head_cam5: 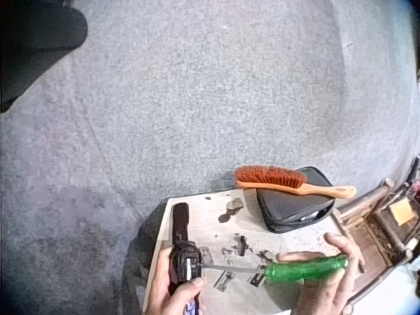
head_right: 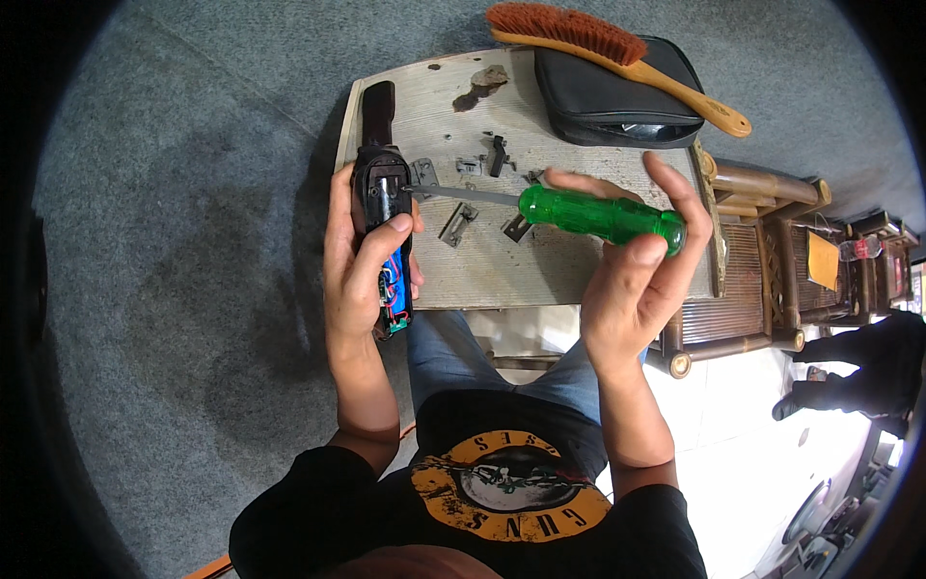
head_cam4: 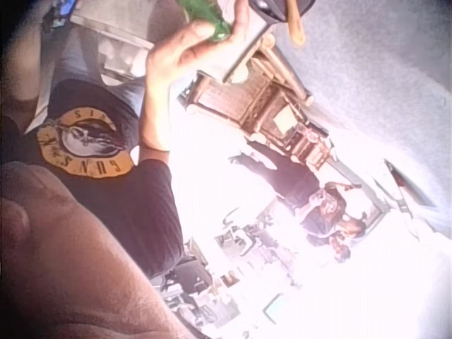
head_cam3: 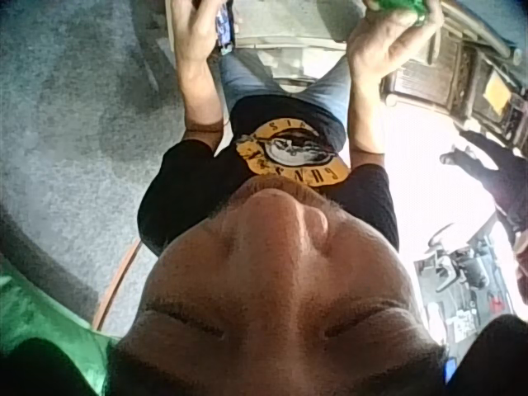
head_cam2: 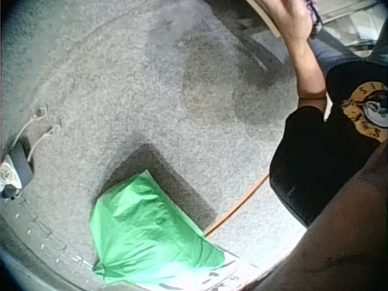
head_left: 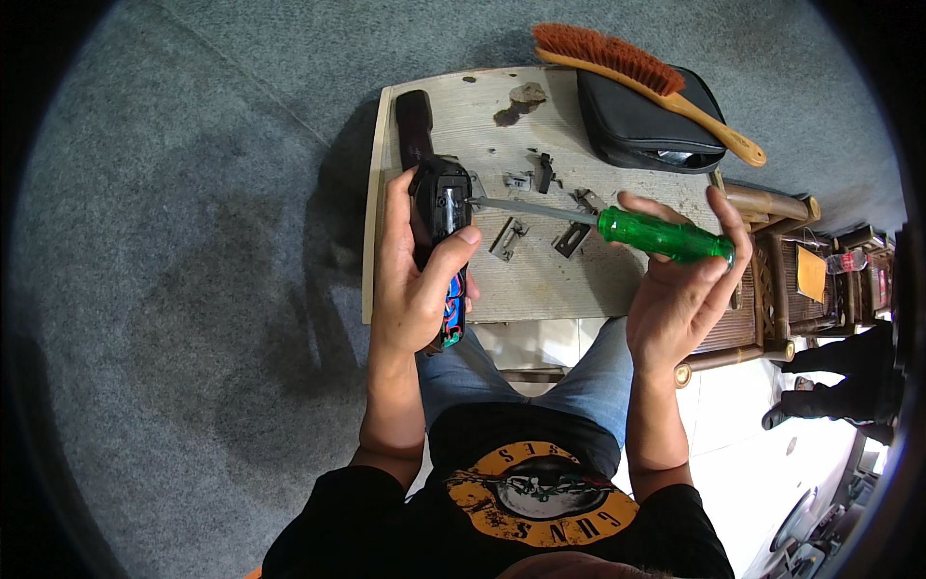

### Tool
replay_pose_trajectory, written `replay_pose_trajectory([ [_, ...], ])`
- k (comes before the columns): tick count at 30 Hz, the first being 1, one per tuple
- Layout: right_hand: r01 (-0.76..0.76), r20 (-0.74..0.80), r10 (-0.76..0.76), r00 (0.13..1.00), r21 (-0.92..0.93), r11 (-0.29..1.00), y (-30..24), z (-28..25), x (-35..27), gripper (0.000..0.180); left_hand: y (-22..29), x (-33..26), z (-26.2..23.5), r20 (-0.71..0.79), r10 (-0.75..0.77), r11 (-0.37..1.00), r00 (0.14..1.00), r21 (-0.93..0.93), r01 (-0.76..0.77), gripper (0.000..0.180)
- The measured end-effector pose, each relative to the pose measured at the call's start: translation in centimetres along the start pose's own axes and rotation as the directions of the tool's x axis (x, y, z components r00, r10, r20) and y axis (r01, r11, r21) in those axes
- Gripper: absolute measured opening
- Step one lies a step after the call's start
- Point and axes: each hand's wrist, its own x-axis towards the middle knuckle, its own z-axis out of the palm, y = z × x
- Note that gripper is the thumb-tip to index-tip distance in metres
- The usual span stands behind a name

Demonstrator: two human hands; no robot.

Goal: The person cleans and reassembles hair clippers by brushing the internal components with a brush, placing a battery into the housing, and securing the internal parts with a screwdriver.

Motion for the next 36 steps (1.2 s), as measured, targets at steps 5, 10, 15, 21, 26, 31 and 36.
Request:
replay_pose_trajectory([
  [5,-0.014,-0.037,0.019,0.999,0.136,0.991,-0.7,0.7,0.2,0.06,-0.1,0.0,0.0,-0.01,0.0,1.0,1.0,0.015,0.0,0.053],
  [10,-0.02,-0.087,0.013,0.996,-0.086,0.996,-0.1,-0.3,-0.8,0.061,0.0,0.0,0.1,0.012,-0.005,1.0,1.0,-0.012,0.005,0.054],
  [15,0.034,-0.033,-0.03,0.999,0.145,0.989,-0.3,0.8,0.3,0.067,-0.1,0.1,-0.6,0.035,-0.043,0.992,0.998,-0.114,0.047,0.055],
  [21,-0.031,0.019,0.032,0.999,-0.044,0.999,-0.8,-0.6,-1.3,0.069,-0.2,0.4,-1.0,0.067,-0.07,0.975,0.995,-0.208,0.083,0.053],
  [26,0.103,0.029,-0.103,0.994,-0.012,0.995,0.0,0.0,-0.7,0.069,-0.2,0.3,-0.4,0.071,-0.056,0.992,0.996,-0.105,0.063,0.056],
  [31,0.079,-0.038,-0.077,0.996,0.07,0.994,-0.4,0.1,0.0,0.06,-0.7,0.4,-0.4,0.037,-0.01,0.998,0.999,-0.061,0.012,0.056],
  [36,0.071,-0.026,-0.072,0.997,-0.062,0.996,0.3,-1.2,-0.9,0.059,-0.5,0.5,0.0,0.038,0.012,1.0,0.999,0.027,-0.013,0.055],
])
